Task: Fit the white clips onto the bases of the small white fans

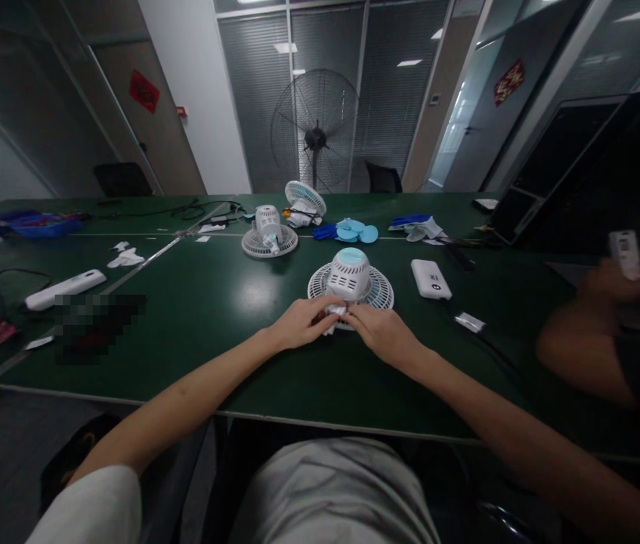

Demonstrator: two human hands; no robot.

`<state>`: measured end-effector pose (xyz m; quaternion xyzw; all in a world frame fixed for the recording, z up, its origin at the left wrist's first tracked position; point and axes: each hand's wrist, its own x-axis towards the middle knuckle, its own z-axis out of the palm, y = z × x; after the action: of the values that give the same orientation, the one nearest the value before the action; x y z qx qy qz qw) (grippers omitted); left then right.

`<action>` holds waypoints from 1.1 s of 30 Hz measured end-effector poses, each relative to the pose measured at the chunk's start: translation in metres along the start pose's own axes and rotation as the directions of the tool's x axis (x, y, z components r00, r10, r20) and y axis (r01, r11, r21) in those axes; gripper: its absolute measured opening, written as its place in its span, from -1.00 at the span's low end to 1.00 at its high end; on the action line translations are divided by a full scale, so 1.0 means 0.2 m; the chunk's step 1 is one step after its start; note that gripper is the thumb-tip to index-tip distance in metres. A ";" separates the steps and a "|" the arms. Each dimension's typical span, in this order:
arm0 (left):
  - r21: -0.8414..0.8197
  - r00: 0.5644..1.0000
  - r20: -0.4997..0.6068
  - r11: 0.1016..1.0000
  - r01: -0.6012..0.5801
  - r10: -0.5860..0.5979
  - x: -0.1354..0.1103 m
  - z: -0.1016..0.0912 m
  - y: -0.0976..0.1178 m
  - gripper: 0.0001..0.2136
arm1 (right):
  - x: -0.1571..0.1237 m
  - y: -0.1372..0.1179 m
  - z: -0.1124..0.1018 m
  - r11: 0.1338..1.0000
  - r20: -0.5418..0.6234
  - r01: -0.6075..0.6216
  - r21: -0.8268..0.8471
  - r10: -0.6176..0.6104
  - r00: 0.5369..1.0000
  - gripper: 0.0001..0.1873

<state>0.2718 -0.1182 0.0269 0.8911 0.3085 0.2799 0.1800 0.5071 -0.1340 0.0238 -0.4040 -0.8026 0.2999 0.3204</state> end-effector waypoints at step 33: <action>0.366 0.887 -0.216 0.809 0.460 -0.407 -0.39 -0.40 -0.10 -0.63 | 0.00 0.10 0.03 0.937 0.049 -0.183 0.297 0.176 0.983 -0.51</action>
<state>0.1625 -0.1418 0.0487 0.7947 0.5661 0.2170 0.0296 0.5120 -0.1254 0.0052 -0.4189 -0.7109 0.4506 0.3408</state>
